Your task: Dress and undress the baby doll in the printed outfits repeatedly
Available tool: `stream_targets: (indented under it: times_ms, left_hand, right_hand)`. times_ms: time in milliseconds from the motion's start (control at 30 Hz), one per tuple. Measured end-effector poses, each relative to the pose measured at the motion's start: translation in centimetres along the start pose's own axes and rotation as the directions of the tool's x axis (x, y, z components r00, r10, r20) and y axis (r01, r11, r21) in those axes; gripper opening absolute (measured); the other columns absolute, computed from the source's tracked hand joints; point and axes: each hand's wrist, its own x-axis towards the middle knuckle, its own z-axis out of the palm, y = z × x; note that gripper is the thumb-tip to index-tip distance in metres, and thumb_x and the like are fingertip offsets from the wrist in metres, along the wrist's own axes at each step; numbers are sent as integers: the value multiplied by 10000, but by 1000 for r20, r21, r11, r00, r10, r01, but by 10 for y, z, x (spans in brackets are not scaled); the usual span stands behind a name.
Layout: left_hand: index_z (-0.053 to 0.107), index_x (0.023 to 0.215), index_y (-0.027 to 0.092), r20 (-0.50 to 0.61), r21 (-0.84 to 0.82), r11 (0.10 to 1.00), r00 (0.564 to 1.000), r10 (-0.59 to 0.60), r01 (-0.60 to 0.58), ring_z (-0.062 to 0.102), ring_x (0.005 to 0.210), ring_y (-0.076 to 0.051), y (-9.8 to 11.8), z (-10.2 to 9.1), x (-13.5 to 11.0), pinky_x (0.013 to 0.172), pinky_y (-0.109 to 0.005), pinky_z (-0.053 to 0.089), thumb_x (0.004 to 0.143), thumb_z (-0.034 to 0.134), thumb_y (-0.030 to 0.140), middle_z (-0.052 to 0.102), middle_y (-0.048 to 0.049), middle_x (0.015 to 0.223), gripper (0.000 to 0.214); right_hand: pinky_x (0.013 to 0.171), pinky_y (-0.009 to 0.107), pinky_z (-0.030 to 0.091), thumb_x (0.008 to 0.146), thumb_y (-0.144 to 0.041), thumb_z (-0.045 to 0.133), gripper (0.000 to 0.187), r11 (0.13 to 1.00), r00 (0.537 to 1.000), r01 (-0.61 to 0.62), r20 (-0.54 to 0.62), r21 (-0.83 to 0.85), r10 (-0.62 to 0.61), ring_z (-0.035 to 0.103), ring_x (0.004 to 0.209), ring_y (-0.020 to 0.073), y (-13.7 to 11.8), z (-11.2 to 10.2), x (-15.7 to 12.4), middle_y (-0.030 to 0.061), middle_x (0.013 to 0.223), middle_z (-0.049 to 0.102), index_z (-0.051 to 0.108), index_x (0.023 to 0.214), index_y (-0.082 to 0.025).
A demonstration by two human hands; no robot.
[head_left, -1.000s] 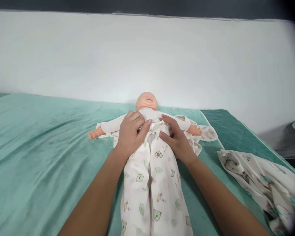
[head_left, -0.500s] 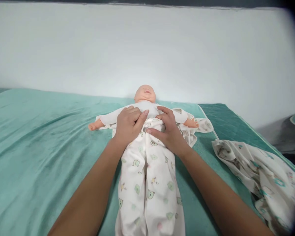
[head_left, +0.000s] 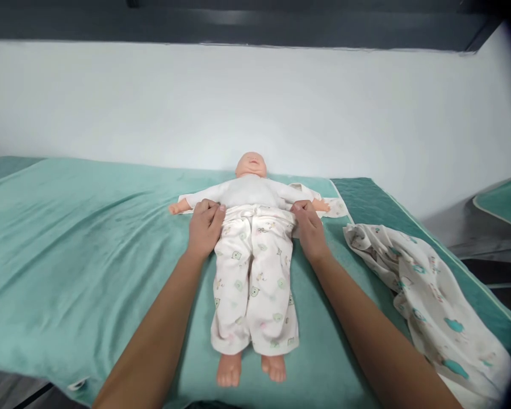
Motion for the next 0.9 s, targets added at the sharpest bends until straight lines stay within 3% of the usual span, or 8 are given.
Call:
stream_targets:
  times_ms: [100, 233, 333, 467, 533, 600, 700, 900]
  left_hand:
    - [615, 788, 217, 62, -22, 997, 995, -78, 79, 554, 978, -202, 2, -5, -12, 923, -349, 405, 985, 410, 455, 615, -44, 953, 371]
    - [605, 826, 215, 171, -79, 980, 971, -168, 183, 570, 999, -197, 8, -12, -26, 939, -329, 416, 966, 424, 505, 630, -44, 1042, 369]
    - [610, 854, 218, 197, -21, 970, 952, -234, 243, 554, 967, -206, 17, -18, -36, 910, -334, 413, 936, 465, 535, 639, -33, 996, 359]
    - [612, 857, 230, 204, 25, 934, 913, -353, 356, 538, 866, -207, 27, -25, -49, 805, -323, 407, 897, 507, 583, 620, 0, 843, 370]
    - [602, 868, 232, 252, -57, 913, 890, -379, 405, 526, 792, -182, 30, -28, -52, 733, -296, 402, 875, 543, 587, 597, 19, 803, 360]
    - [600, 893, 229, 314, -147, 882, 866, -388, 448, 517, 752, -164, 31, -29, -52, 680, -275, 395, 849, 588, 582, 582, 28, 789, 355]
    - [605, 966, 230, 336, -240, 829, 844, -418, 506, 531, 756, -161, 31, -25, -46, 653, -260, 403, 808, 651, 571, 591, 27, 815, 378]
    - [600, 952, 226, 158, -274, 853, 895, -416, 445, 544, 755, -151, 29, 4, -21, 692, -262, 426, 826, 637, 489, 617, 26, 838, 294]
  right_hand:
    - [660, 288, 371, 964, -494, 437, 340, 992, 994, -102, 45, 76, 99, 434, 700, 153, -5, -4, -12, -20, 758, 465, 524, 767, -232]
    - [683, 302, 340, 952, -485, 469, 440, 995, 983, 5, 182, -102, 14, 408, 702, 154, -12, -9, -17, -23, 675, 405, 382, 614, -217]
    - [665, 308, 337, 932, -535, 489, 481, 976, 931, 16, 359, -218, 64, 412, 691, 155, -13, -15, -17, -25, 655, 400, 357, 598, -215]
    - [778, 322, 435, 804, -558, 680, 352, 976, 831, -54, 532, -209, 160, 545, 858, 191, -16, -26, -17, -5, 887, 587, 611, 831, -213]
    - [874, 358, 457, 715, -527, 779, 460, 976, 799, -91, 570, -197, 190, 573, 997, 226, -17, -30, -18, 20, 1078, 620, 652, 1040, -227]
    - [910, 379, 458, 665, -513, 821, 546, 974, 808, -119, 551, -191, 207, 577, 1048, 243, -17, -29, -19, 34, 1147, 618, 654, 1102, -230]
    - [860, 370, 461, 642, -521, 829, 518, 970, 862, -152, 454, -191, 225, 587, 970, 239, -16, -21, -19, 24, 1042, 640, 670, 1026, -213]
    - [628, 286, 376, 688, -539, 778, 378, 962, 945, -215, 211, -168, 249, 476, 699, 161, -11, -1, -13, -28, 740, 573, 627, 798, -210]
